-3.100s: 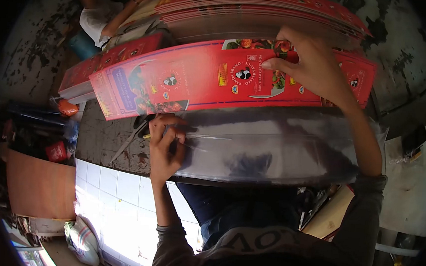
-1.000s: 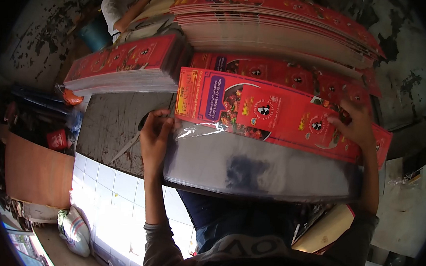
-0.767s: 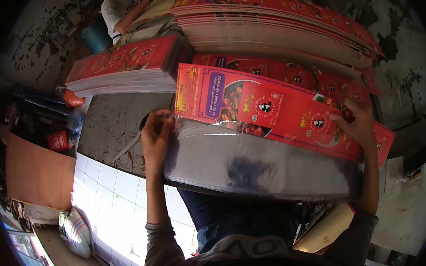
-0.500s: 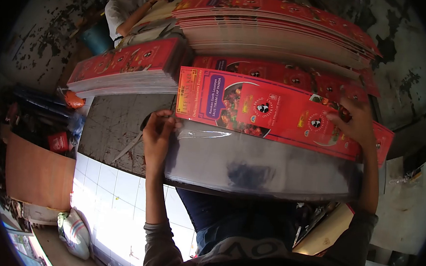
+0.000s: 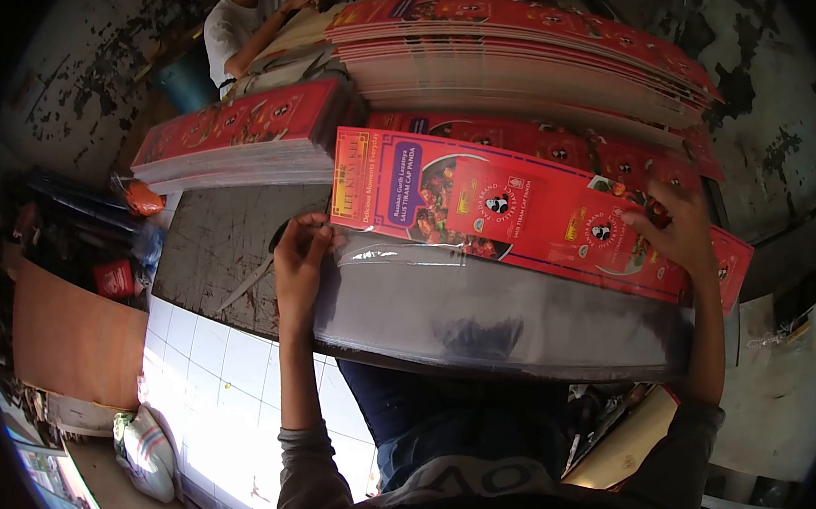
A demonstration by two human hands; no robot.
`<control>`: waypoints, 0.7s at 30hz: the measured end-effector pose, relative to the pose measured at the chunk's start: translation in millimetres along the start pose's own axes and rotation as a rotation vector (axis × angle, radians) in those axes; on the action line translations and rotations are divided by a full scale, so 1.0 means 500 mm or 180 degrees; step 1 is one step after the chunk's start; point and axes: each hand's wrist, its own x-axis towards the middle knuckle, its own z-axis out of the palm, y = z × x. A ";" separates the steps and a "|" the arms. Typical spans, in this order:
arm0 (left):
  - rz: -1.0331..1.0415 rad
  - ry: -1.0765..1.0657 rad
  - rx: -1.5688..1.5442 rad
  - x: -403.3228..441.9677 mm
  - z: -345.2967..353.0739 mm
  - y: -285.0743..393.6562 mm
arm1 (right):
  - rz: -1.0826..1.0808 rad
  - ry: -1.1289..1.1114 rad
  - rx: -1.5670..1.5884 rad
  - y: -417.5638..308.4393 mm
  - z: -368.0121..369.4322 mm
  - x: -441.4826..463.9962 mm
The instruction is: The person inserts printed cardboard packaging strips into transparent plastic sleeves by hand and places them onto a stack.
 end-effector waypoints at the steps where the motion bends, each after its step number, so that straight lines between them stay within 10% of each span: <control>1: 0.0001 0.0003 0.0019 0.001 0.000 -0.001 | 0.0080 0.0022 0.0125 -0.001 0.000 -0.001; 21: 0.0003 0.0011 -0.0003 -0.001 -0.003 -0.009 | 0.0430 -0.0274 0.0124 -0.005 0.012 0.001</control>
